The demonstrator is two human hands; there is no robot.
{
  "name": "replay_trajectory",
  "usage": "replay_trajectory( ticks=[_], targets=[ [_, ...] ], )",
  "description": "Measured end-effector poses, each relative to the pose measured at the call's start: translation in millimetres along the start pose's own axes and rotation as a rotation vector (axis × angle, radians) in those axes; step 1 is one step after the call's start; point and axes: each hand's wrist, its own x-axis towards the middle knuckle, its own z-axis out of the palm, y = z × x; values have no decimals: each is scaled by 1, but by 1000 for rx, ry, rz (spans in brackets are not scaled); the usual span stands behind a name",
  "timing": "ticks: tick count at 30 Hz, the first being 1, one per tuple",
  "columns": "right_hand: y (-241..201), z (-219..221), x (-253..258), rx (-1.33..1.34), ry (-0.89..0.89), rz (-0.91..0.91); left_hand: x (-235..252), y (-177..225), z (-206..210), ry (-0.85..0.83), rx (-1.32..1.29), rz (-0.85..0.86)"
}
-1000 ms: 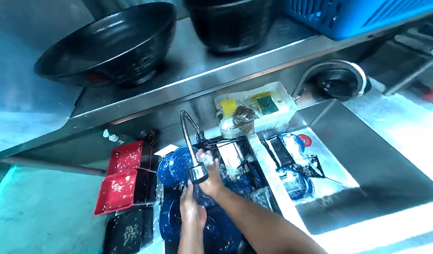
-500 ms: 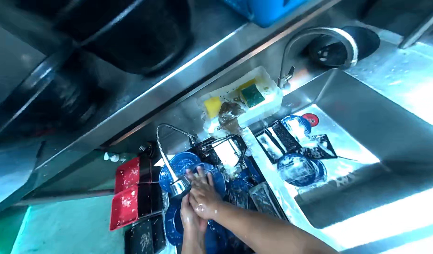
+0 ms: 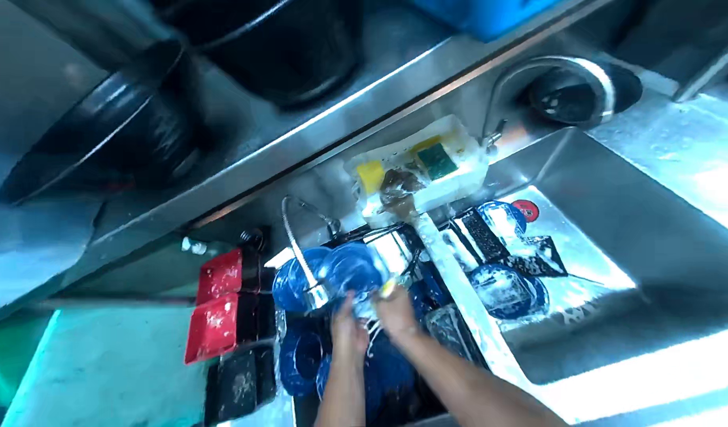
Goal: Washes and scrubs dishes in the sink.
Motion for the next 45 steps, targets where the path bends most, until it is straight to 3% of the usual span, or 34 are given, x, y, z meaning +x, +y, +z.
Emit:
replay_trajectory(
  ticks=[2,5,6,8,10,12,14,15,17,21,23,25,28,30,32,34,36,38,40,42,43,45],
  targets=[
    [-1,-55,7,-64,149,-13,5,13,-25,-56,484,133],
    [9,-151,46,-75,461,48,21,55,-103,163,1162,499],
    [25,-177,61,-38,566,101,25,60,-130,242,1321,500],
    [63,-217,82,-55,663,266,26,54,-159,310,1501,312],
    [105,-240,94,-212,536,402,20,44,-157,312,1536,195],
    [118,-250,96,-437,199,463,12,43,-148,289,1483,228],
    [84,-248,96,-596,-85,414,5,42,-136,283,1451,353],
    [53,-242,99,-671,-143,360,3,41,-129,282,1443,422],
    [-32,-220,98,-770,-149,148,-1,40,-111,266,1439,535],
    [-180,-165,102,-740,-8,-481,-10,35,-66,218,1531,653],
    [-219,-140,134,-754,-17,-536,-13,30,-39,258,1563,695],
    [-239,-130,166,-880,-109,-444,-14,28,-15,313,1529,750],
    [-235,-141,195,-1185,-92,-327,-9,26,6,389,1314,877],
    [-222,-146,213,-1348,-169,-201,-9,25,17,384,1192,840],
    [-221,-146,218,-1413,-256,-125,-13,23,26,339,1093,695],
    [-231,-146,187,-1285,-145,-179,-17,22,33,275,806,462],
    [-222,-148,154,-918,98,-458,-14,15,35,233,419,323],
    [-198,-138,114,-545,139,-675,-11,3,36,175,127,234],
    [-157,-113,72,-164,-8,-618,-15,-5,41,129,-38,153],
    [-101,-78,50,100,-155,-394,-24,-5,48,89,-111,79],
    [-72,-62,44,61,-156,-341,-28,-6,49,80,-98,73],
    [-28,-43,33,-337,-104,-377,-33,-12,41,63,-2,114]
  ],
)
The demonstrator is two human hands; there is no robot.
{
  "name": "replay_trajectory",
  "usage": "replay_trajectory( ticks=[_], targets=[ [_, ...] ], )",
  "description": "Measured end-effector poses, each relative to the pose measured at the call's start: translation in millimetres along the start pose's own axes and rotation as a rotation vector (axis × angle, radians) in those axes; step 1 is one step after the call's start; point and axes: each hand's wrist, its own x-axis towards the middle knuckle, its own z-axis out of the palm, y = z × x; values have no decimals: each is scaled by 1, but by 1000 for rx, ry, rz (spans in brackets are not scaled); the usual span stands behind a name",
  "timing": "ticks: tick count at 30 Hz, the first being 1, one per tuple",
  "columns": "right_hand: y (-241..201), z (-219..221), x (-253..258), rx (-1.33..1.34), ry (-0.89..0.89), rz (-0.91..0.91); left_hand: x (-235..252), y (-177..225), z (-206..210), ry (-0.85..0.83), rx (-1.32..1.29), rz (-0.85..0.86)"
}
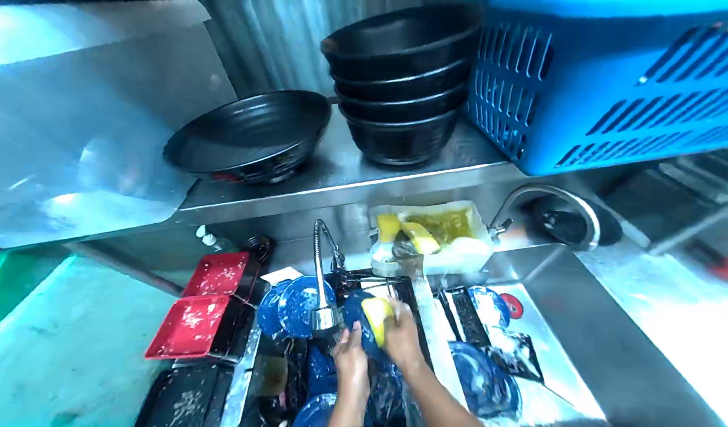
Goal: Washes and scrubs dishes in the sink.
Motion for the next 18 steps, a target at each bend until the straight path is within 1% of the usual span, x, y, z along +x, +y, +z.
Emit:
replay_trajectory(
  ticks=[1,2,4,5,6,8,9,10,12,13,14,15,17,18],
  targets=[
    [6,11,-13,-165,-11,-35,-1,-3,-8,-16,43,18],
    [5,22,-27,-251,-33,-73,-2,-6,-18,-33,69,37],
    [0,41,-48,-303,-75,-181,-2,-14,-34,-62,117,146],
    [1,48,-47,-315,-72,-223,-5,-16,-42,-116,146,173],
    [2,49,-39,-318,-60,-219,-11,-13,-48,-177,200,187],
    [-2,36,-7,-337,2,-108,-18,-5,-57,-272,270,245],
    [-3,25,4,-335,5,2,-20,-3,-62,-280,222,245],
    [0,14,10,-268,-18,115,-17,-3,-68,-262,140,213],
    [6,-4,5,21,-45,292,0,-6,-77,-191,-26,48],
    [6,-10,-5,124,-18,350,9,-11,-81,-160,-51,-41],
    [5,-12,-18,178,41,378,18,-18,-84,-137,-21,-83],
    [1,-10,-30,188,125,342,22,-24,-84,-136,54,-83],
    [-12,0,-55,124,255,136,16,-19,-76,-190,202,-85],
    [-17,8,-68,75,269,20,8,-10,-72,-247,192,-146]
  ],
)
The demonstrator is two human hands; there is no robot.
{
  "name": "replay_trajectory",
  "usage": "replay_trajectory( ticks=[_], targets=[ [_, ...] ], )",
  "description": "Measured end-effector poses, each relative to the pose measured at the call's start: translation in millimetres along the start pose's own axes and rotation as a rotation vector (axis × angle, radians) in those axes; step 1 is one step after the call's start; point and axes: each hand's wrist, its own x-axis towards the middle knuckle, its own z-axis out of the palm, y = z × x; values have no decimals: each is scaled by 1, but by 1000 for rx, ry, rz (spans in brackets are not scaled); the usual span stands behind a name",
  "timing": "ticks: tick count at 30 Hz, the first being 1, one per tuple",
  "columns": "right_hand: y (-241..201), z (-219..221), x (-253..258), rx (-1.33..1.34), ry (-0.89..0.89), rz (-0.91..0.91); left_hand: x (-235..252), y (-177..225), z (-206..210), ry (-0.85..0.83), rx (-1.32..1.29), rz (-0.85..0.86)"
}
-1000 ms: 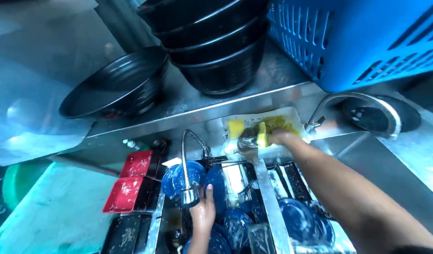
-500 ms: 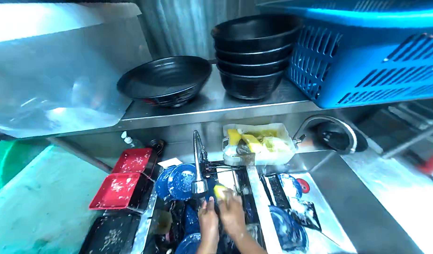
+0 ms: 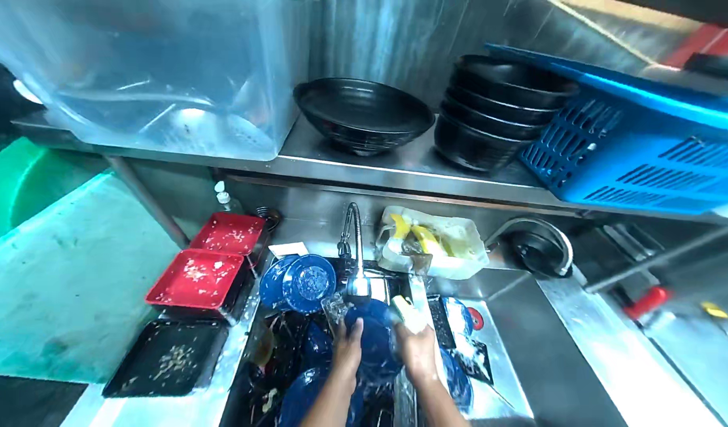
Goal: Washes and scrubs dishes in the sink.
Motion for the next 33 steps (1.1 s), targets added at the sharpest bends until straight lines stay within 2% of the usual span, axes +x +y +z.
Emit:
replay_trajectory(
  ticks=[2,4,7,10,12,13,16,17,20,21,23,24,26,28,31,33],
  targets=[
    [-4,9,-27,-91,-86,-231,-16,21,8,-53,-166,-141],
    [3,21,-45,-173,-242,-344,-24,35,14,-38,-328,-178],
    [23,39,-42,-262,-373,-294,-29,41,10,-7,-458,-118],
    [26,53,-41,-272,-410,-219,-27,25,1,-46,-352,15],
    [16,61,-48,-263,-513,-275,-21,28,-9,0,-287,83],
    [18,66,-42,-282,-503,-316,-20,32,-8,26,-300,91],
    [24,77,-1,-429,-246,-344,-31,40,-2,31,-308,167],
    [24,76,0,-476,-247,-344,-31,43,-3,52,-307,202],
    [37,75,-20,-457,-398,-441,-14,49,-7,148,-353,189],
    [45,75,-14,-448,-381,-448,-12,45,-4,154,-378,175],
    [45,72,11,-495,-314,-336,-15,36,5,127,-412,172],
    [42,68,13,-510,-349,-280,-18,31,9,136,-432,165],
    [39,62,-1,-463,-455,-316,-14,31,14,208,-483,139],
    [47,61,7,-465,-468,-354,-8,28,25,242,-507,133],
    [39,60,47,-572,-418,-176,-20,17,44,187,-454,131],
    [25,58,40,-481,-516,-230,-21,19,51,196,-433,154]
  ],
)
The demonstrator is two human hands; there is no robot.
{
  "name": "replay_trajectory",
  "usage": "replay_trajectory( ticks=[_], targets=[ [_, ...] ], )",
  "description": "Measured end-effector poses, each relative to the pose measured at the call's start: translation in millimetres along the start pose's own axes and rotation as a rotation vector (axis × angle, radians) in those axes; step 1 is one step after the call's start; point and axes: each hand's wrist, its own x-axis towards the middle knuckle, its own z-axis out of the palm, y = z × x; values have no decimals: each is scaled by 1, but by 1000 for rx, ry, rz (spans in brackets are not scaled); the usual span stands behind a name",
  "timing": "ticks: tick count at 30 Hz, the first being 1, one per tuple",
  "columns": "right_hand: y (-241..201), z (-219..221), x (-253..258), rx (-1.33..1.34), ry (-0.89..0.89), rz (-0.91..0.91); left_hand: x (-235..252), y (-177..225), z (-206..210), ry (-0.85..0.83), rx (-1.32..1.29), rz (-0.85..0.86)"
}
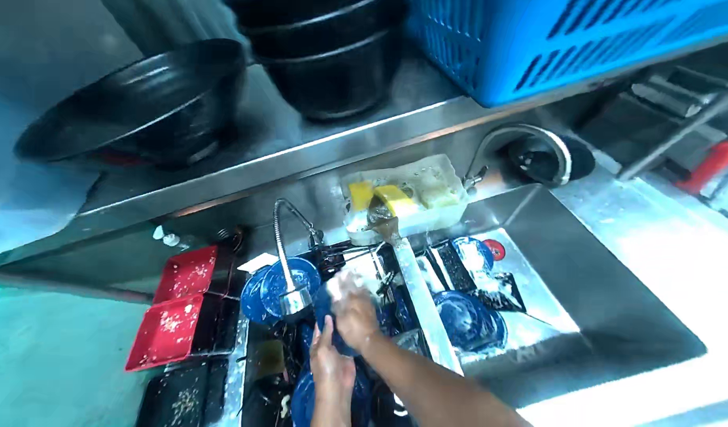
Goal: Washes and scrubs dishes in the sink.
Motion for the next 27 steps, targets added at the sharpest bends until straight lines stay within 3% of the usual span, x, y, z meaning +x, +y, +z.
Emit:
replay_trajectory(
  ticks=[4,6,10,14,16,19,23,24,27],
  targets=[
    [-4,5,-30,258,-153,-285,20,6,-3,27,18,105],
    [5,7,-15,285,-66,-338,18,6,-3,-41,81,90],
    [36,-13,22,83,141,-26,-1,14,3,-28,53,82],
    [37,-14,-9,728,175,326,21,2,2,-74,-318,36],
    [37,-9,-27,961,231,500,24,-18,1,-3,-316,-41],
    [46,-22,-42,986,202,615,30,-45,0,156,200,62],
    [44,-41,-53,761,234,503,31,-64,-6,20,1186,648],
    [42,-41,-54,723,248,493,25,-65,-2,-53,1295,725],
    [46,-41,-47,738,317,509,16,-62,3,-356,1319,718]
  ],
)
